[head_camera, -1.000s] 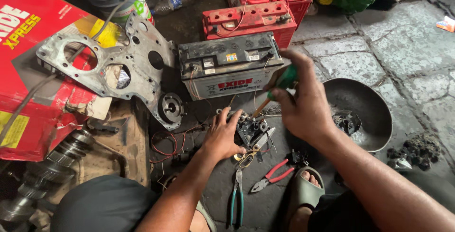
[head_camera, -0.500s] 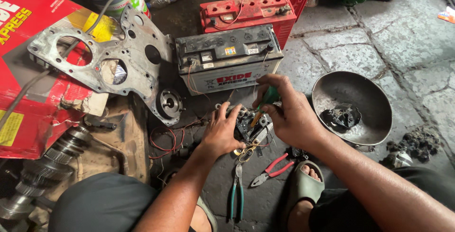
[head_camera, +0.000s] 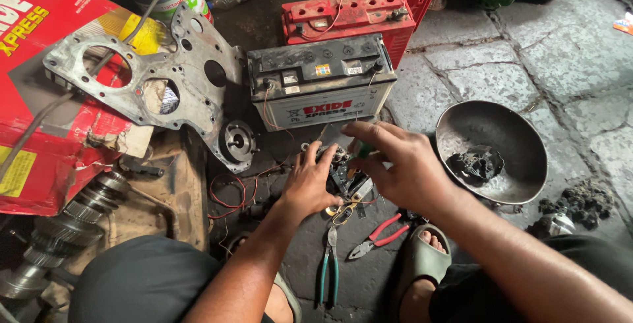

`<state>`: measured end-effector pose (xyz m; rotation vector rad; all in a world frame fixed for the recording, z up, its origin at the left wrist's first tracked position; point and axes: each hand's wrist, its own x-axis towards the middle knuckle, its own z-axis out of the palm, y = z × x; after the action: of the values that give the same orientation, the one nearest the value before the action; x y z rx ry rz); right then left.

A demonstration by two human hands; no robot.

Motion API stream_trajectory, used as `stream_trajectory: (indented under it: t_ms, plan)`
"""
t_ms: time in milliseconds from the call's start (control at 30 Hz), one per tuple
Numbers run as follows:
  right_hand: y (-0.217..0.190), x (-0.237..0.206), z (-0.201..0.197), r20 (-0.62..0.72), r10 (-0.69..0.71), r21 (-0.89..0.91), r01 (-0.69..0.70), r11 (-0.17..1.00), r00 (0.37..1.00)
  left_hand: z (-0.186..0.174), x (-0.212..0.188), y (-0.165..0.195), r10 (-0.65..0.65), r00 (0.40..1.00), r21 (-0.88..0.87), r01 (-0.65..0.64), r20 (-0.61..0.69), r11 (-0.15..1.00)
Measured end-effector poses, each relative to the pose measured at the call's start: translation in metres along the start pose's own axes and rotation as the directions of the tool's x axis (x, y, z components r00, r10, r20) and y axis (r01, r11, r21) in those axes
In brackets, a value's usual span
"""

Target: The person sits on the floor and repairs an alternator using pliers and a screwdriver. They connect wires to the alternator, adjust internal components, and test the connections with a battery.

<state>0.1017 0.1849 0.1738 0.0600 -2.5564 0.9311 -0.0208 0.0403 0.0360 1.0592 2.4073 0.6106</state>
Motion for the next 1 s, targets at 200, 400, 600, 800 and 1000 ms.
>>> stream_trajectory:
  t_ms: [200, 400, 600, 800, 1000]
  plan:
    - [-0.008, -0.002, 0.008, -0.136, -0.032, -0.134, 0.013, 0.991, 0.99, 0.002, -0.001, -0.002, 0.028, 0.999, 0.005, -0.028, -0.032, 1.0]
    - [-0.004, 0.006, -0.015, 0.03, -0.137, -0.074, 0.139, 0.988, 0.99, 0.002, 0.001, -0.002, 0.009, 1.0, 0.006, -0.009, -0.007, 1.0]
    - [0.004, 0.006, -0.021, 0.032, -0.019, 0.087, 0.016, 0.996, 0.999, 0.003, 0.002, -0.003, 0.02, 1.0, 0.003, -0.02, -0.009, 1.0]
    - [-0.005, -0.004, -0.002, -0.197, 0.023, -0.145, -0.052, 0.988, 0.98, 0.003, 0.002, -0.003, -0.005, 1.0, -0.005, 0.005, 0.004, 1.0]
    - [-0.003, -0.003, -0.013, -0.137, -0.115, -0.104, 0.101, 0.989, 0.984, 0.002, 0.002, -0.002, -0.006, 1.0, -0.013, 0.006, 0.008, 1.0]
